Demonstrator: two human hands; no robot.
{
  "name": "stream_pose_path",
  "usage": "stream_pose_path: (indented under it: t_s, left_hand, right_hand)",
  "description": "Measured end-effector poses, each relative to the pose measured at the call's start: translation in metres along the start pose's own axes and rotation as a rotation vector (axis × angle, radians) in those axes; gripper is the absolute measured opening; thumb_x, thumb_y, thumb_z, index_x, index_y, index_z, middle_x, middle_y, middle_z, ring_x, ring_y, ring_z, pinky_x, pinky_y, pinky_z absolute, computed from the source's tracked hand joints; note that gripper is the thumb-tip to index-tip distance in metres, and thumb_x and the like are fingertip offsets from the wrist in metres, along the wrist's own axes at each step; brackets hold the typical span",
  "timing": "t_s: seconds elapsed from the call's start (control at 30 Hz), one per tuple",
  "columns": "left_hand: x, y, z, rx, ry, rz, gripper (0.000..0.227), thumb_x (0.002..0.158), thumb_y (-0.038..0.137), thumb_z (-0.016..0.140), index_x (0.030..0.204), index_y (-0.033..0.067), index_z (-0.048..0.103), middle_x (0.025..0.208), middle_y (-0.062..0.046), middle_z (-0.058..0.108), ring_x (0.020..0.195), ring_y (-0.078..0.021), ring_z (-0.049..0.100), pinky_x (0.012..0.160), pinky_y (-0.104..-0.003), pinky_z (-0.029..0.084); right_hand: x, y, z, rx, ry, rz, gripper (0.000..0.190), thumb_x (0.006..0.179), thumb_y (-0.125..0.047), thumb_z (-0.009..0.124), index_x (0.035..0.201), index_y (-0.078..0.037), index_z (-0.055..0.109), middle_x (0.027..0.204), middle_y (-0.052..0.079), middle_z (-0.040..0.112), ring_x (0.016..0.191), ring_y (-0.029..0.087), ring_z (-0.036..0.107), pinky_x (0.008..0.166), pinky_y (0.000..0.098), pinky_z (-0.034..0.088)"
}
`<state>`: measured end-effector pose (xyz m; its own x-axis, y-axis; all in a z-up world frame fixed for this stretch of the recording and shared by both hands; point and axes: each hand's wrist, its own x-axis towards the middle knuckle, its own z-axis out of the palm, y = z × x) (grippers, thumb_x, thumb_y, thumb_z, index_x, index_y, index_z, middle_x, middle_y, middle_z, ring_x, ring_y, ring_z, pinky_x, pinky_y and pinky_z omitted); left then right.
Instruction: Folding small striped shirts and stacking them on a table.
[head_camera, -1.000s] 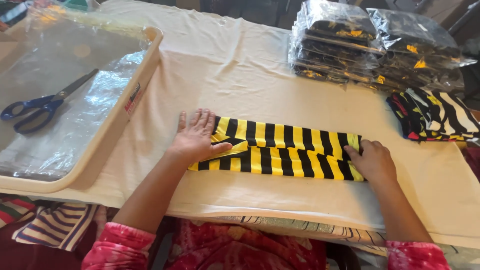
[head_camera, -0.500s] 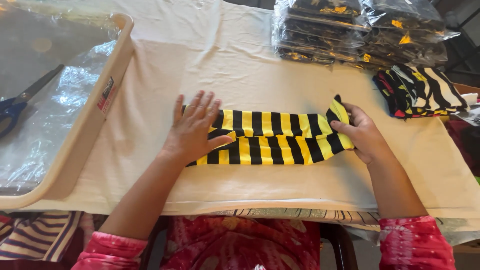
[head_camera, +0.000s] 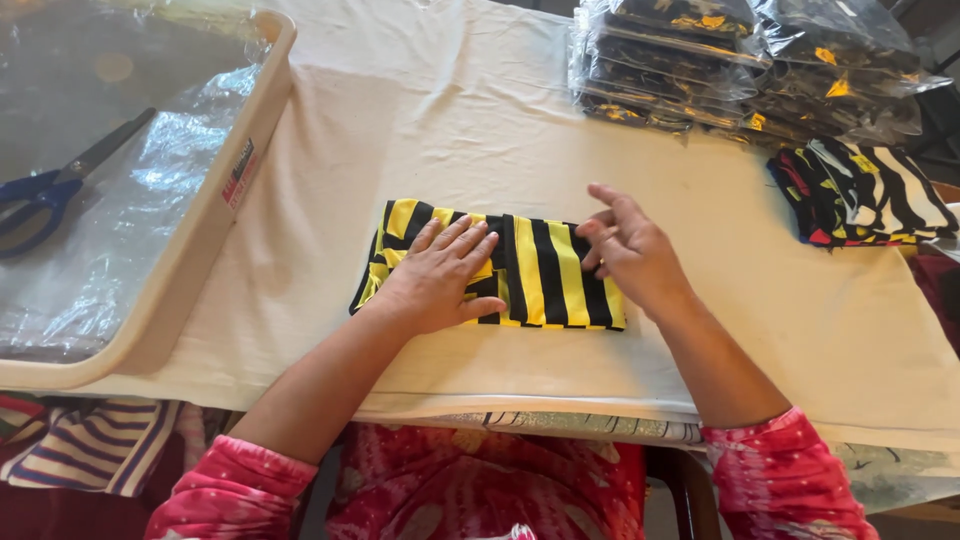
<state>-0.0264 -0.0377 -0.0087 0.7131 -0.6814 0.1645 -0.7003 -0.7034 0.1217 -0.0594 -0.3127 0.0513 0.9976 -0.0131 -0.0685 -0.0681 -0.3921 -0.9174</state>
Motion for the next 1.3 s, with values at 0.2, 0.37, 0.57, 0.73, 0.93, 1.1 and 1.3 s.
stream_pose_path:
  t_s: [0.2,0.37,0.57,0.73,0.93,1.1,1.3]
  left_hand:
    - [0.001,0.0,0.0,0.01,-0.008,-0.002,0.097,0.091,0.076,0.044,0.158,0.0071,0.027,0.164,-0.012,0.028,0.154,-0.0268,0.015,0.123,-0.051,0.007]
    - [-0.003,0.001,-0.003,-0.045,0.069,0.025,0.101,0.088,0.076,0.051,0.159,0.0092,0.022,0.164,-0.014,0.028,0.153,-0.0299,0.017,0.122,-0.051,0.01]
    - [-0.005,0.008,-0.017,-0.065,0.197,0.198,0.084,0.088,0.073,0.057,0.155,0.0237,0.043,0.163,-0.016,0.034,0.152,-0.0337,0.024,0.121,-0.056,0.015]
    - [-0.004,0.011,-0.018,-0.112,0.201,0.277,0.071,0.088,0.073,0.058,0.135,0.0209,0.065,0.156,-0.014,0.046,0.15,-0.0332,0.033,0.124,-0.056,0.019]
    - [-0.001,0.011,-0.018,-0.148,0.179,0.299,0.069,0.087,0.072,0.06,0.127,0.017,0.071,0.146,-0.012,0.058,0.146,-0.0332,0.04,0.123,-0.056,0.021]
    - [-0.003,0.011,-0.018,-0.138,0.155,0.308,0.069,0.088,0.071,0.06,0.126,0.0145,0.071,0.142,-0.011,0.062,0.144,-0.0328,0.044,0.122,-0.056,0.022]
    - [-0.004,0.014,-0.016,-0.144,0.193,0.314,0.069,0.087,0.07,0.062,0.122,0.0115,0.072,0.139,-0.012,0.063,0.141,-0.0329,0.046,0.122,-0.056,0.023]
  right_hand:
    - [0.009,0.057,-0.003,-0.764,0.238,-0.608,0.045,0.11,-0.035,0.057,0.151,-0.018,0.052,0.149,0.005,0.059,0.138,0.031,0.06,0.12,0.0441,0.046]
    - [0.018,0.085,0.011,-1.061,0.075,-0.545,0.074,0.103,-0.06,0.036,0.155,-0.007,0.044,0.158,0.02,0.042,0.145,0.041,0.029,0.116,0.0613,0.014]
    - [0.027,0.091,-0.01,-0.738,0.293,-0.35,0.058,0.109,-0.054,0.042,0.144,-0.011,0.059,0.141,0.013,0.062,0.133,0.038,0.05,0.115,0.0511,0.039]
    - [0.047,0.089,-0.012,-0.7,0.416,-0.117,0.035,0.099,-0.046,0.06,0.113,-0.019,0.076,0.12,0.004,0.07,0.117,0.034,0.054,0.101,0.0487,0.044]
    - [0.06,0.103,-0.021,-0.527,0.448,-0.08,0.023,0.094,-0.036,0.068,0.099,-0.014,0.073,0.105,0.003,0.073,0.103,0.028,0.066,0.092,0.043,0.052]
    - [0.028,0.06,-0.021,-0.55,0.428,0.01,0.032,0.096,-0.041,0.067,0.103,-0.01,0.069,0.1,0.009,0.073,0.093,0.028,0.069,0.08,0.0431,0.054]
    - [0.008,0.063,-0.02,-0.904,0.295,-0.007,0.045,0.088,-0.054,0.072,0.09,-0.009,0.074,0.098,0.014,0.069,0.088,0.034,0.067,0.074,0.0454,0.053]
